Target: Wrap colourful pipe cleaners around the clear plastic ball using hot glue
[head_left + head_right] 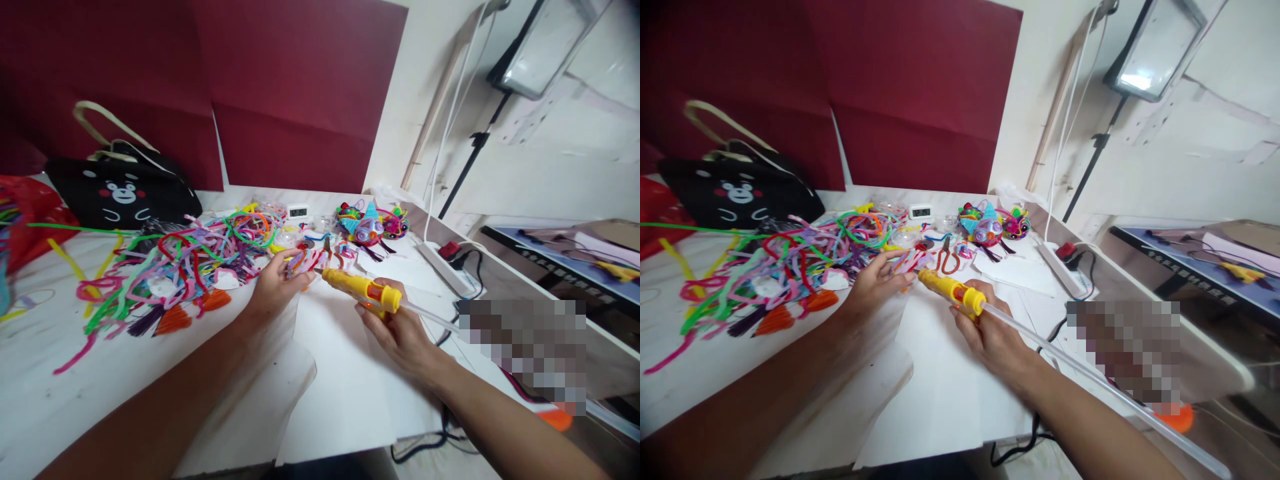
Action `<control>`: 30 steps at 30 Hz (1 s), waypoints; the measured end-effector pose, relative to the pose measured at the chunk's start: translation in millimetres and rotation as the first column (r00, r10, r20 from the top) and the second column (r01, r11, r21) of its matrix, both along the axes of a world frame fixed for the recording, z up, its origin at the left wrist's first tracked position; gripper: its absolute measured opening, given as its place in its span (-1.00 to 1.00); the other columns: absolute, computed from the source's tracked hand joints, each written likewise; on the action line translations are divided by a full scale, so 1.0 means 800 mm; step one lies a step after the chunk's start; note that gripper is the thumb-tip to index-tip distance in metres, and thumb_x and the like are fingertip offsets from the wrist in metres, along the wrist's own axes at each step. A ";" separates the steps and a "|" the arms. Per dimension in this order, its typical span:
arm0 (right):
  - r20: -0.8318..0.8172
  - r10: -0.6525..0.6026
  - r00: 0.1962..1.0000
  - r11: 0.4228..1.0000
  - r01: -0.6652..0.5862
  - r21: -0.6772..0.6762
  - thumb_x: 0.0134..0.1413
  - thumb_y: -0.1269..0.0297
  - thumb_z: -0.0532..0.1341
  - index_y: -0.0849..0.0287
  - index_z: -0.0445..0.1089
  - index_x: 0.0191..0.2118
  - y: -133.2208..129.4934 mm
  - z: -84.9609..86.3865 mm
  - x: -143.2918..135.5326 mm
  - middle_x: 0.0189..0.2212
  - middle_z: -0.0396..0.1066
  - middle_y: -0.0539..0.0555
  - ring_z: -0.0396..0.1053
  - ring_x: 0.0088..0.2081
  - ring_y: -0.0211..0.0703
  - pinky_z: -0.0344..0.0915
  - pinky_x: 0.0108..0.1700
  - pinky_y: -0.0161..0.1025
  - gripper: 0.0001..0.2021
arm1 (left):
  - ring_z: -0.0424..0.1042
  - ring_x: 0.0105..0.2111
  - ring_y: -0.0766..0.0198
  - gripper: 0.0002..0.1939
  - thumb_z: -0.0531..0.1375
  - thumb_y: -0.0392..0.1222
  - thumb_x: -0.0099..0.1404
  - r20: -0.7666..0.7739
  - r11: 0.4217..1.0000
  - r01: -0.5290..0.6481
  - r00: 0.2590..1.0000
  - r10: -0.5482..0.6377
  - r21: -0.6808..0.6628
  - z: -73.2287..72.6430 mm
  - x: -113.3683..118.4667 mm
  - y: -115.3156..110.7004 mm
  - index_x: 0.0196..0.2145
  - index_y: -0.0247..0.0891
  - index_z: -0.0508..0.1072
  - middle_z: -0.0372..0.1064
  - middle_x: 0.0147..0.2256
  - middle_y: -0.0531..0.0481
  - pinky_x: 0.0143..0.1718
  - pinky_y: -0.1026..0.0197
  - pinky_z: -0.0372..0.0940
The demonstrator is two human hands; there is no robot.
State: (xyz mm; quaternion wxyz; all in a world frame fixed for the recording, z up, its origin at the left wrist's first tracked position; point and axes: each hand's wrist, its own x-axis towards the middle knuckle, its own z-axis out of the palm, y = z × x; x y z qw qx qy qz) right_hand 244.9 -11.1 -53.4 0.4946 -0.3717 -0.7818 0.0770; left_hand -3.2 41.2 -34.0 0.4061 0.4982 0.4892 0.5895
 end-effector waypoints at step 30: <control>-0.025 0.005 1.000 0.998 -0.006 -0.063 0.35 0.36 0.25 -0.02 0.43 -0.05 -0.003 0.007 0.001 -0.07 0.55 0.13 0.54 -0.24 0.01 0.50 -0.23 -0.09 -0.86 | 0.68 0.00 -0.21 -0.21 0.55 0.18 -0.12 -0.025 1.000 0.007 1.000 -0.006 0.022 -0.006 0.000 0.002 0.04 -0.19 0.57 0.70 -0.02 -0.21 0.00 -0.10 0.57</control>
